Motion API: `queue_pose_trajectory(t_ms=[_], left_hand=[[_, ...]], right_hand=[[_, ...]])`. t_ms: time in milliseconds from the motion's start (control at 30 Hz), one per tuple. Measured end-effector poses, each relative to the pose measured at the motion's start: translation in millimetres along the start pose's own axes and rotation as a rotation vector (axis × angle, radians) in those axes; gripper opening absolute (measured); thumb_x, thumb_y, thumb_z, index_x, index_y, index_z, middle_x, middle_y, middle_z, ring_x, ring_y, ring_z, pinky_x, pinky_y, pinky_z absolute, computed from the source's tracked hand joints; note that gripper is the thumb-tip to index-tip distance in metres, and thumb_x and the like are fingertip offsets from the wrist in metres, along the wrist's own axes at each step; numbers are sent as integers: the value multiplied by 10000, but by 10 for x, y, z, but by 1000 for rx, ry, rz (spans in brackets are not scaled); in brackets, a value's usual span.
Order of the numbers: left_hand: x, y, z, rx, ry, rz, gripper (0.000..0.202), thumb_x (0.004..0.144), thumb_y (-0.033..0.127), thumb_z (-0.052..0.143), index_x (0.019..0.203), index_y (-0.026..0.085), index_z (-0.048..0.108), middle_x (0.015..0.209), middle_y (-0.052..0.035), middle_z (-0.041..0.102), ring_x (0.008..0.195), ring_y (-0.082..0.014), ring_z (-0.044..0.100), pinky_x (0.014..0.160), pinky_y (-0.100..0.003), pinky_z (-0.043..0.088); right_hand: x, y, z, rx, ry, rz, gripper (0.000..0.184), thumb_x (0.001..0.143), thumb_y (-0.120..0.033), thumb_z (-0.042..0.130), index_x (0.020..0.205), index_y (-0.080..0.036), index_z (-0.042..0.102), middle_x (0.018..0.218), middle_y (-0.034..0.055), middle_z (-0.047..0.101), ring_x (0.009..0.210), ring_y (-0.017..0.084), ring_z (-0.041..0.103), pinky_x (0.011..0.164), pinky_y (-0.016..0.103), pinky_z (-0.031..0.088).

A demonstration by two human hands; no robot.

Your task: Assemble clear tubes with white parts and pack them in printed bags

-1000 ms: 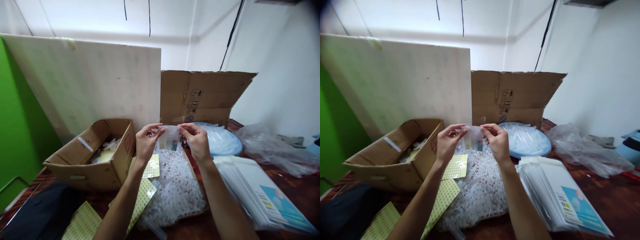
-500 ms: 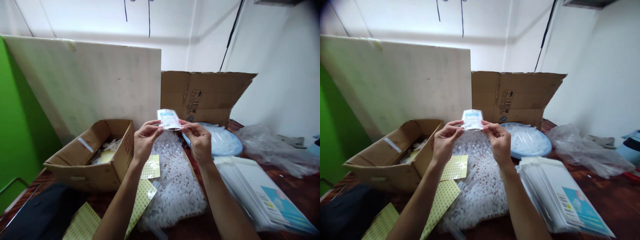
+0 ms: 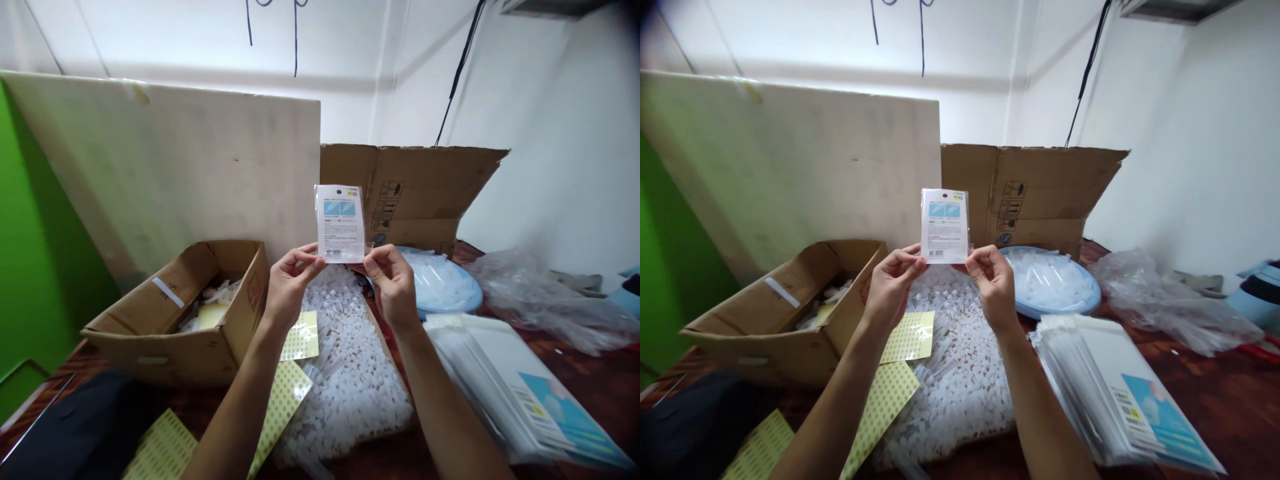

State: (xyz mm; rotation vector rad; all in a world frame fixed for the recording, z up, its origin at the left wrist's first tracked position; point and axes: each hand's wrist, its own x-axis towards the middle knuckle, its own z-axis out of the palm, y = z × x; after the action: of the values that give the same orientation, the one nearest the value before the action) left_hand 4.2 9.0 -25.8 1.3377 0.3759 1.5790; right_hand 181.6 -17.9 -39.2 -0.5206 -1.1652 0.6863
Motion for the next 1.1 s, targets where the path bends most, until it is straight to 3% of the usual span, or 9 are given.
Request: queue_pose_trajectory(t_ms=[300,467,700,933,1100], left_hand=[[-28,51,69,52,124,-10,191,636,233,948,728,173,792,951,-77,784,871,-177,734,854,-326,609],[-38,62,69,39,117,-7,180,647,224,945,740,175,799,927,-67,785,858,-169,730,836,-304,600],[-58,40,143,-63,116,-8,180,707,268,917,758,166,778,933,-60,772,860,-154,714,851,-293,586],[-97,55,217,-99,135,-38,195,730,272,895,720,167,731,950,-46,747,900,-147,692,880,-290,564],[-110,70,244,-65,163,-38,232,719,293,890,695,166,697,949,-53,740,894,-163,694,892,-321,567]], right_hand=[[-8,26,-44,-161,53,-74,195,902,-415,723,906,-254,612,974,28,724,845,201,685,806,340,561],[7,44,-93,-127,60,-76,240,855,-406,813,842,-250,631,903,10,705,809,185,660,749,305,533],[7,69,-103,-198,121,-153,279,875,-446,788,810,-242,608,739,-19,613,679,164,589,673,293,495],[-13,43,-49,-145,104,-193,240,907,-407,759,822,-251,598,965,33,733,892,209,684,802,339,534],[-28,10,-30,-184,123,-190,272,904,-424,753,793,-248,579,918,41,729,860,214,692,779,340,547]])
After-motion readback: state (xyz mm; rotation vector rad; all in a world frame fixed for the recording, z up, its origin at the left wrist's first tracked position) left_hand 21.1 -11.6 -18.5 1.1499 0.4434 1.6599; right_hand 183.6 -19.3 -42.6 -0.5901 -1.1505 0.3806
